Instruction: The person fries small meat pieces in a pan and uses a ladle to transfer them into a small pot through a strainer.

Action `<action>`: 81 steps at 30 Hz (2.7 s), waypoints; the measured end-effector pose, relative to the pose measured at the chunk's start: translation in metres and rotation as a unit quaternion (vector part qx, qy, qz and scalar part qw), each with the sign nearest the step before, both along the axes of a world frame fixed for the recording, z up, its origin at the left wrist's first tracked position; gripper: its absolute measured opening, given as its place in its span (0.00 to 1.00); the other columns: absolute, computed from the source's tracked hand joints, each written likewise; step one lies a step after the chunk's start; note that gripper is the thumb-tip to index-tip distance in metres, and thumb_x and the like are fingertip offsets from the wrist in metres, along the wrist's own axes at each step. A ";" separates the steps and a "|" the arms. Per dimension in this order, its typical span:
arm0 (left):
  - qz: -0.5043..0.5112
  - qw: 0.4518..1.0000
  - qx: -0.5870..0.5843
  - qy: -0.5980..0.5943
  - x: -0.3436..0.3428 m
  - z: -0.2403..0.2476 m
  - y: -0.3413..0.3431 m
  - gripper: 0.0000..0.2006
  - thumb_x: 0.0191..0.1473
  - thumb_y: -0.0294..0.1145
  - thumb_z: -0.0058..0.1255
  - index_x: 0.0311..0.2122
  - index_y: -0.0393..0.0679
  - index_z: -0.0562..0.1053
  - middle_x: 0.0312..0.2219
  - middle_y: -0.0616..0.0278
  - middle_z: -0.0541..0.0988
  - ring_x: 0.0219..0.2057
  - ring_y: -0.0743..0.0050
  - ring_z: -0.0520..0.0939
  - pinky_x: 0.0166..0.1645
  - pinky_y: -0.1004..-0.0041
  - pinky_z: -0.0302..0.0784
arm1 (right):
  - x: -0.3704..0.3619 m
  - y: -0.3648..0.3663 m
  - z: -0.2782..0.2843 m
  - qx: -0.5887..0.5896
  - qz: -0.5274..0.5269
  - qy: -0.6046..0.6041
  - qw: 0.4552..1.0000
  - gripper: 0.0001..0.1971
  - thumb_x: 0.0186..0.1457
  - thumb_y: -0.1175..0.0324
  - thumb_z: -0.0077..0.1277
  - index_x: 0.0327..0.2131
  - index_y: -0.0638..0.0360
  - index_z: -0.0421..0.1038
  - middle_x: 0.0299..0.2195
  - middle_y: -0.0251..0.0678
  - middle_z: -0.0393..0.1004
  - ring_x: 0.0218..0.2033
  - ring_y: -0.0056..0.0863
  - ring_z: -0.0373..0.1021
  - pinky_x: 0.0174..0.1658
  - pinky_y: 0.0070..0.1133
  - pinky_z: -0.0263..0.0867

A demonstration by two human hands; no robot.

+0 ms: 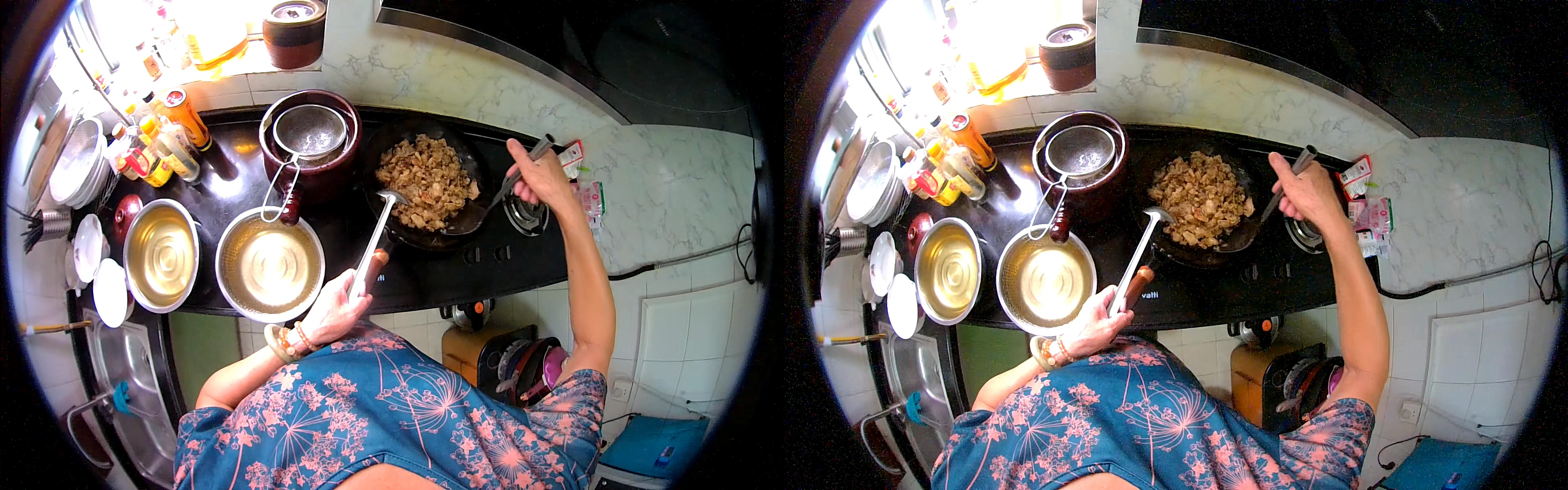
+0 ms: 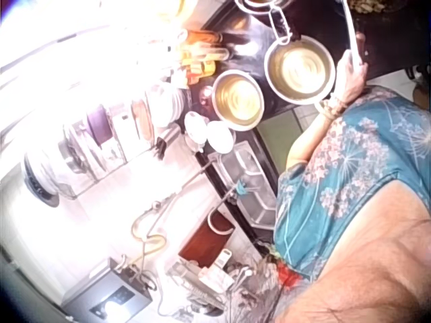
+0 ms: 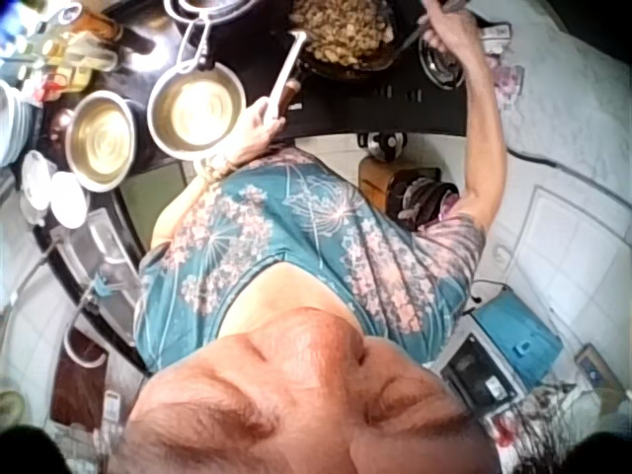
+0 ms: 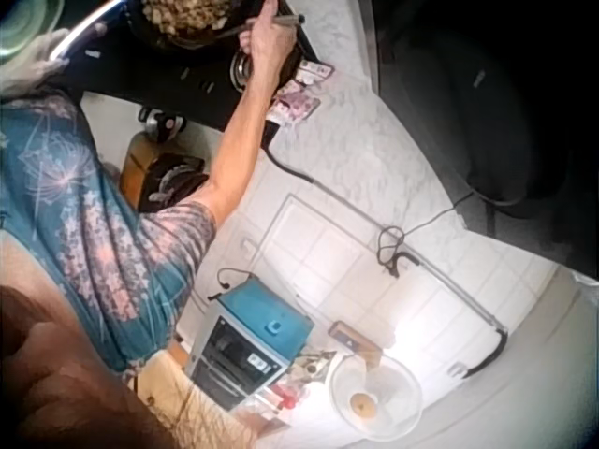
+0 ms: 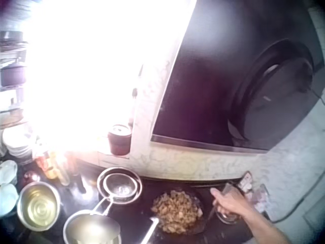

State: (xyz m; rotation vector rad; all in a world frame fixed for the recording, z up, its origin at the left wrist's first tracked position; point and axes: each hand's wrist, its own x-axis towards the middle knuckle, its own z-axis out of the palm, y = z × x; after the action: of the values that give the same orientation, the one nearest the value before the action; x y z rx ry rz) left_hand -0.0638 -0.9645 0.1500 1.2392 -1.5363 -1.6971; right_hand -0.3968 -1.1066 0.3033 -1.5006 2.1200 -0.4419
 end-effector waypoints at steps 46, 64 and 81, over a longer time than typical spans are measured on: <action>0.025 0.998 -0.047 0.023 -0.003 -0.038 0.001 0.07 0.50 0.26 0.49 0.30 0.47 0.62 0.20 0.73 0.63 0.22 0.87 0.63 0.25 0.81 0.60 | 0.012 -0.027 0.029 0.025 0.245 -0.044 0.968 0.14 0.57 0.62 0.44 0.32 0.61 0.77 0.22 0.30 0.73 0.24 0.18 0.68 0.30 0.18 0.66; -0.008 0.997 -0.041 -0.069 -0.001 0.003 0.001 0.08 0.51 0.30 0.51 0.30 0.47 0.63 0.20 0.71 0.62 0.22 0.82 0.62 0.26 0.75 0.59 | -0.006 -0.072 0.002 0.004 0.304 -0.098 0.947 0.15 0.60 0.62 0.43 0.36 0.62 0.76 0.23 0.30 0.75 0.23 0.15 0.68 0.27 0.15 0.66; 0.059 0.996 -0.057 -0.020 -0.011 0.008 0.012 0.06 0.50 0.28 0.53 0.31 0.43 0.68 0.22 0.69 0.68 0.26 0.81 0.67 0.29 0.77 0.63 | -0.009 -0.031 0.057 0.044 0.374 -0.099 0.921 0.11 0.55 0.67 0.48 0.29 0.63 0.77 0.22 0.31 0.75 0.21 0.14 0.66 0.25 0.14 0.64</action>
State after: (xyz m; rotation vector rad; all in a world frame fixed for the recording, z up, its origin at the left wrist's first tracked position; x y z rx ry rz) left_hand -0.0745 -0.9530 0.1581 1.2856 -1.5298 -1.4970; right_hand -0.4059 -1.1374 0.3601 -1.9593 1.2536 -0.1920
